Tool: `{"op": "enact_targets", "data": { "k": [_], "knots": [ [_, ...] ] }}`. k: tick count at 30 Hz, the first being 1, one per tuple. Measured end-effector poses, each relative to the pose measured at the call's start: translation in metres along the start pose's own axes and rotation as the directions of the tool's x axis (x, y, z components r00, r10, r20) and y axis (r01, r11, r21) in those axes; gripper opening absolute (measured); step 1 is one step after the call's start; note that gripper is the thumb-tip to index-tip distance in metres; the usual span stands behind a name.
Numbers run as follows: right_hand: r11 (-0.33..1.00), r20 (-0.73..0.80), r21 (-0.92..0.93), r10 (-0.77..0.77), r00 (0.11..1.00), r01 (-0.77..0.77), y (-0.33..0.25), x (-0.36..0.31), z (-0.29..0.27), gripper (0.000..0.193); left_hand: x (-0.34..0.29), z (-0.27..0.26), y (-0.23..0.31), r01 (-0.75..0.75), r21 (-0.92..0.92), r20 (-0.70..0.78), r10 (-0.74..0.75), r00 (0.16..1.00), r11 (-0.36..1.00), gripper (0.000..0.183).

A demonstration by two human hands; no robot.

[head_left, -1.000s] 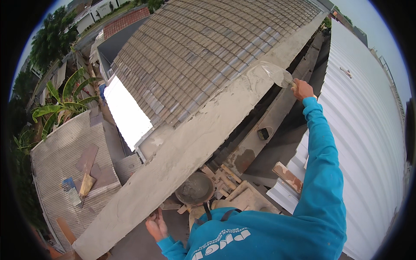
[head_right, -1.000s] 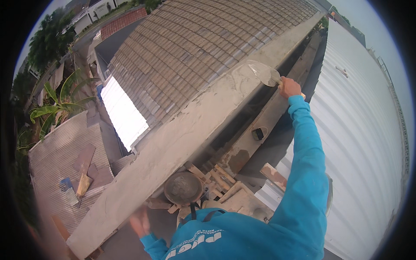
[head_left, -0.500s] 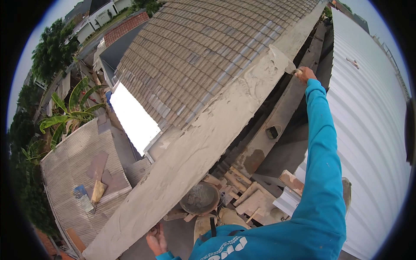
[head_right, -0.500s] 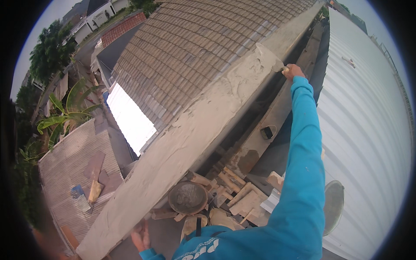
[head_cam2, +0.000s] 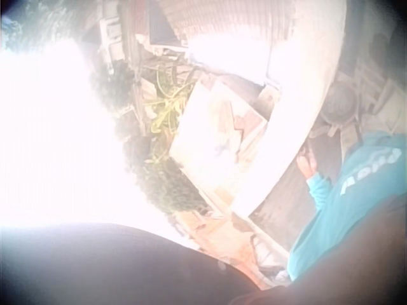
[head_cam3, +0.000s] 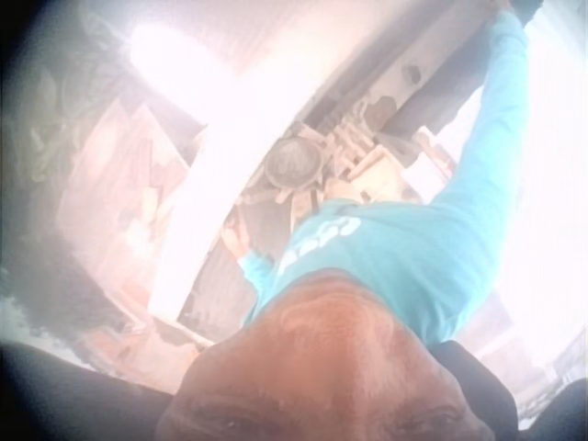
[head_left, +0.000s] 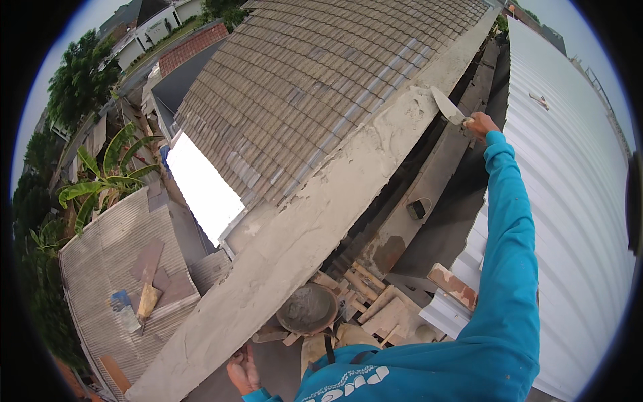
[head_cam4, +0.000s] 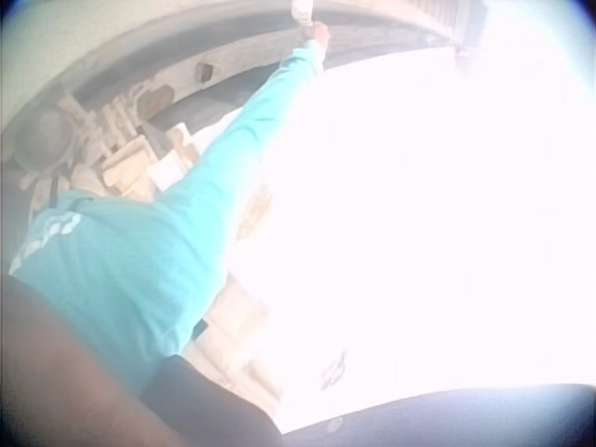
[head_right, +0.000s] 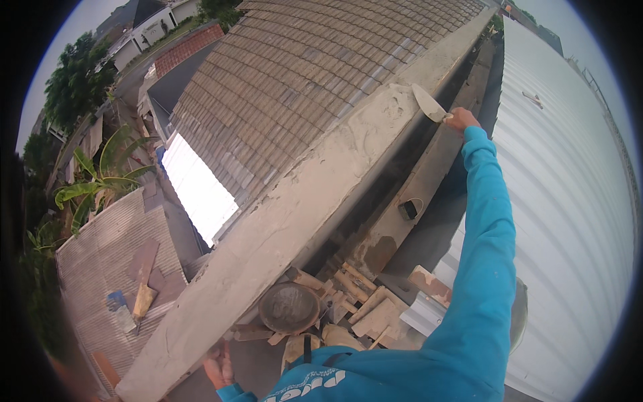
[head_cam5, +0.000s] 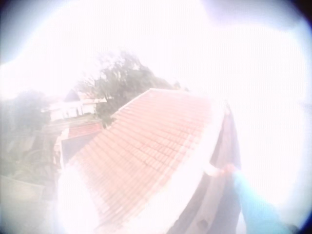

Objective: The person applies wet plaster to a horizontal wall beam using a trowel and then smooths the surface with a wooden float. The person works along the beam, repeatedly applying and leveling the material.

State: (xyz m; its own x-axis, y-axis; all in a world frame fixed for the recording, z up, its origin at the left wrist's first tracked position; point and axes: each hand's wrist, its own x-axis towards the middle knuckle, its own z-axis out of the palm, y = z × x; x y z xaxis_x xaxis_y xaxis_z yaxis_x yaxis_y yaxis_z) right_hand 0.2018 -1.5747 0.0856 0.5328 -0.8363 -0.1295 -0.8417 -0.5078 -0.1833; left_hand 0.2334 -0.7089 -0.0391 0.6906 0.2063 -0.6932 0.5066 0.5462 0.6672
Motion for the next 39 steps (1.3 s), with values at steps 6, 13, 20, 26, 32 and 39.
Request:
{"op": "enact_targets", "data": {
  "k": [6, 13, 20, 26, 32, 39],
  "knots": [
    [0.996, 0.139, 0.070, -0.062, 0.988, 0.053, -0.066, -0.032, 0.018, 0.026, 0.004, -0.002, 0.000, -0.008, 0.003, 0.024, 0.008, 1.000, 1.000, 0.054],
    [0.956, 0.185, -0.185, -0.196, 0.963, 0.230, -0.040, -0.096, 0.021, 0.033, 0.007, -0.005, -0.006, -0.042, 0.020, 0.015, 0.042, 0.999, 0.999, 0.056],
    [0.966, 0.044, -0.053, -0.252, 0.967, 0.254, -0.011, -0.117, 0.016, 0.028, 0.004, 0.001, -0.005, -0.028, 0.004, 0.030, 0.028, 0.999, 1.000, 0.062],
    [0.985, 0.025, 0.128, -0.118, 0.993, 0.114, -0.047, -0.070, 0.007, 0.037, 0.009, -0.007, -0.006, -0.006, 0.000, 0.047, 0.006, 0.999, 1.000, 0.061],
    [0.982, 0.113, 0.186, 0.015, 0.993, -0.036, -0.060, -0.006, 0.003, 0.039, 0.012, -0.015, -0.005, -0.022, 0.049, 0.051, 0.019, 0.999, 0.999, 0.059],
    [0.965, 0.263, 0.263, -0.088, 0.961, 0.016, -0.051, 0.007, 0.005, 0.051, -0.003, 0.011, 0.000, -0.022, 0.075, -0.018, 0.023, 1.000, 0.997, 0.056]
  ]
}}
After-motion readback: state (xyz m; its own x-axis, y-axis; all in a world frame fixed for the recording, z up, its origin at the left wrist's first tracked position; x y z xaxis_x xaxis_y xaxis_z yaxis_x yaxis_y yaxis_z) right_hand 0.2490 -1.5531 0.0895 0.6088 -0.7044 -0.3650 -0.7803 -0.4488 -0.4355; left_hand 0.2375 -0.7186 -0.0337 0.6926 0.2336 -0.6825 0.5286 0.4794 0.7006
